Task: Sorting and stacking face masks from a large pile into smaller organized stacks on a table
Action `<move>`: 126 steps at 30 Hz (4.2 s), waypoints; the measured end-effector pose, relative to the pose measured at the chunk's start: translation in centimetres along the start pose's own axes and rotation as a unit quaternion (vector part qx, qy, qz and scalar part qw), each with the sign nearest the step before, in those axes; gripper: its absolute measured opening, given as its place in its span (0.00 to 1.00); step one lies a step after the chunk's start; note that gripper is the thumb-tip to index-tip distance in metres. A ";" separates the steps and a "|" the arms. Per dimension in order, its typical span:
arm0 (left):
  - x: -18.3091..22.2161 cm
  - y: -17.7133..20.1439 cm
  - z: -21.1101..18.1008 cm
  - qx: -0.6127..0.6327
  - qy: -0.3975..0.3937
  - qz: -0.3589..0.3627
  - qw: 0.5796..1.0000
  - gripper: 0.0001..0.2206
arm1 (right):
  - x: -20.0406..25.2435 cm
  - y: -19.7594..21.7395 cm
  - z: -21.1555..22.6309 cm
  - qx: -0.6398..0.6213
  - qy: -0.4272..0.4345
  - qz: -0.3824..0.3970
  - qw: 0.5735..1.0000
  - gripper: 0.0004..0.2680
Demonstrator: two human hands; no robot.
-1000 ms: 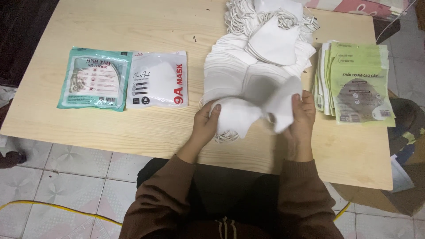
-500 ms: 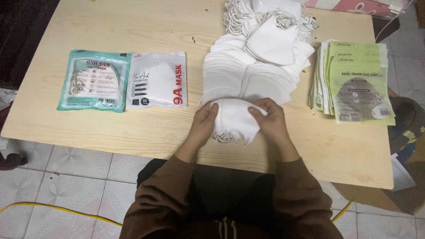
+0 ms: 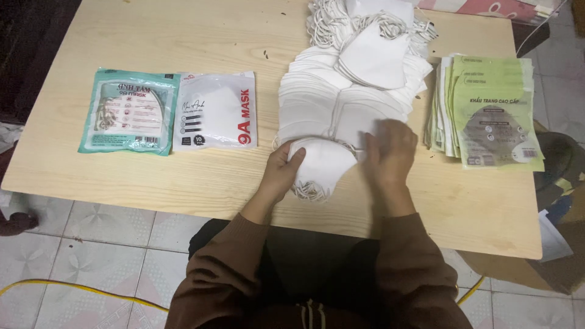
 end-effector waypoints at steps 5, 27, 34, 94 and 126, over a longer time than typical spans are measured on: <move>0.0 -0.1 0.0 -0.002 0.002 -0.007 1.000 0.12 | -0.2 -2.5 -5.1 0.088 -0.087 0.070 0.990 0.22; 0.2 -0.4 -0.6 -0.047 0.005 -0.062 0.997 0.14 | 0.1 -0.8 -5.8 -0.458 -0.142 -0.120 0.869 0.04; 0.8 -0.3 -1.5 0.007 0.029 -0.055 0.998 0.17 | 1.4 -1.9 -1.3 -0.532 -0.192 0.014 0.825 0.06; 0.3 0.2 -0.2 -0.218 -0.111 0.003 0.970 0.12 | -1.2 -2.0 -7.0 0.103 -0.055 0.010 0.993 0.20; 0.4 0.1 -0.6 -0.263 -0.138 0.029 0.954 0.15 | -1.0 -1.7 -4.8 0.096 0.001 0.007 0.995 0.29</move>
Point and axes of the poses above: each hand's wrist, its own x-axis away from the middle knuckle, its own y-axis out of the back of the hand, z = x × y, the point moved 1 cm from there along -x, towards the middle knuckle, and after that the axes turned 10 degrees about z, right-handed, at the moved point
